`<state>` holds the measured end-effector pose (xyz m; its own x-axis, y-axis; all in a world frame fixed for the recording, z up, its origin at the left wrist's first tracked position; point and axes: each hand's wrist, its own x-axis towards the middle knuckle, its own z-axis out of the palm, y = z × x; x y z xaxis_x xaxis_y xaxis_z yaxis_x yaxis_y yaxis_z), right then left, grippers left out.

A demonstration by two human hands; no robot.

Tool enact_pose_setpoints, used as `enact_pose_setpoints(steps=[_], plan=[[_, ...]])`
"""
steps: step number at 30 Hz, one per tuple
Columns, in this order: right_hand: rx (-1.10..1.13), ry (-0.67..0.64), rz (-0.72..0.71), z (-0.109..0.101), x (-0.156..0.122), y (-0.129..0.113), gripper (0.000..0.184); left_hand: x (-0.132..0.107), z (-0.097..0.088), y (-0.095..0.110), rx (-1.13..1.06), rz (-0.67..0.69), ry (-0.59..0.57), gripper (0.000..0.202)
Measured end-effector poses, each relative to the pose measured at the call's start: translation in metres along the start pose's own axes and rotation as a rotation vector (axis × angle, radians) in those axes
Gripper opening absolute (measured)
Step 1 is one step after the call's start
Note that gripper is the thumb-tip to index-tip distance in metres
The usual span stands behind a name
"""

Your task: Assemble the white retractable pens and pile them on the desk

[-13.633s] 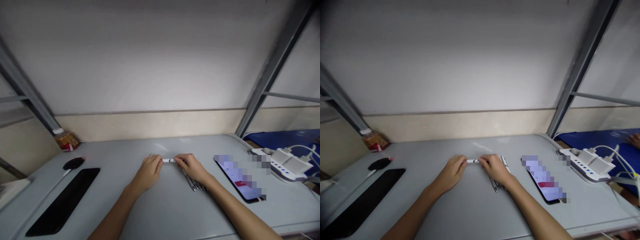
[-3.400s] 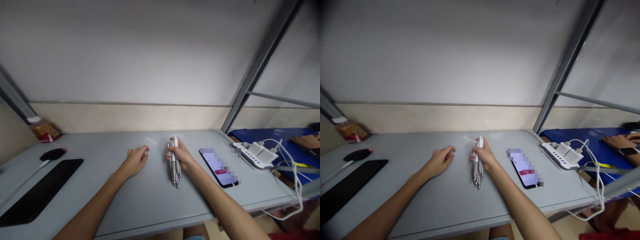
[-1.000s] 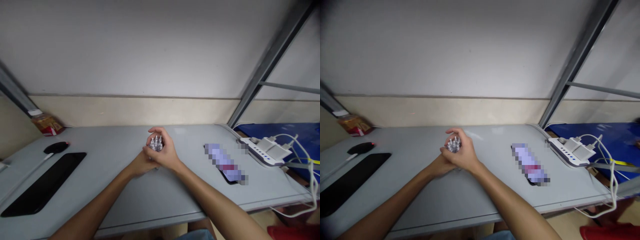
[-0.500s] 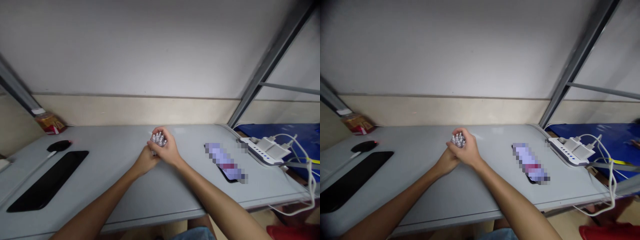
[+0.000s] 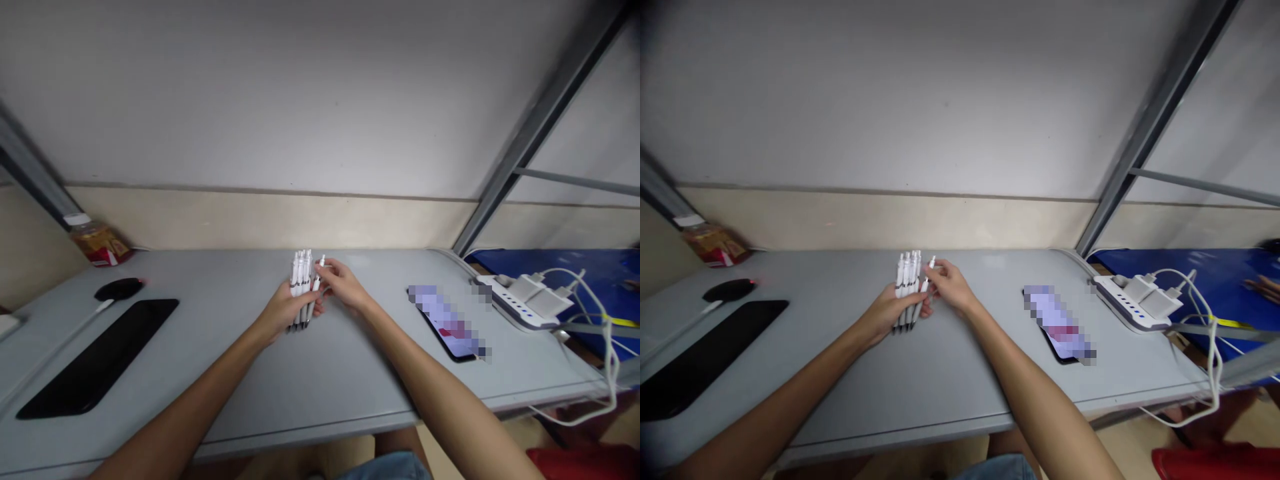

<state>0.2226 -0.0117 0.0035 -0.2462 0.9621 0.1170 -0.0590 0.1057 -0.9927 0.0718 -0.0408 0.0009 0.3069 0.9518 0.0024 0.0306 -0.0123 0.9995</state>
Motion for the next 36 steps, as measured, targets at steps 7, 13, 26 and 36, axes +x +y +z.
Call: enact_pose_setpoints(steps=[7, 13, 26, 36], plan=[[0.067, -0.111, 0.045, -0.002, 0.002, 0.010, 0.029, 0.006, -0.014, -0.003, 0.440, 0.109, 0.156, 0.029], [0.058, 0.032, 0.101, -0.004, 0.005, 0.013, 0.023, 0.009, -0.024, -0.006, 1.024, -0.094, 0.312, 0.033], [-0.150, -0.061, 0.101, 0.001, 0.006, 0.025, 0.019, 0.015, -0.035, -0.020, 1.008, 0.042, 0.388, 0.048], [-0.419, -0.008, -0.013, -0.009, 0.009, 0.031, 0.028, 0.023, -0.059, -0.015, 1.006, 0.341, 0.115, 0.030]])
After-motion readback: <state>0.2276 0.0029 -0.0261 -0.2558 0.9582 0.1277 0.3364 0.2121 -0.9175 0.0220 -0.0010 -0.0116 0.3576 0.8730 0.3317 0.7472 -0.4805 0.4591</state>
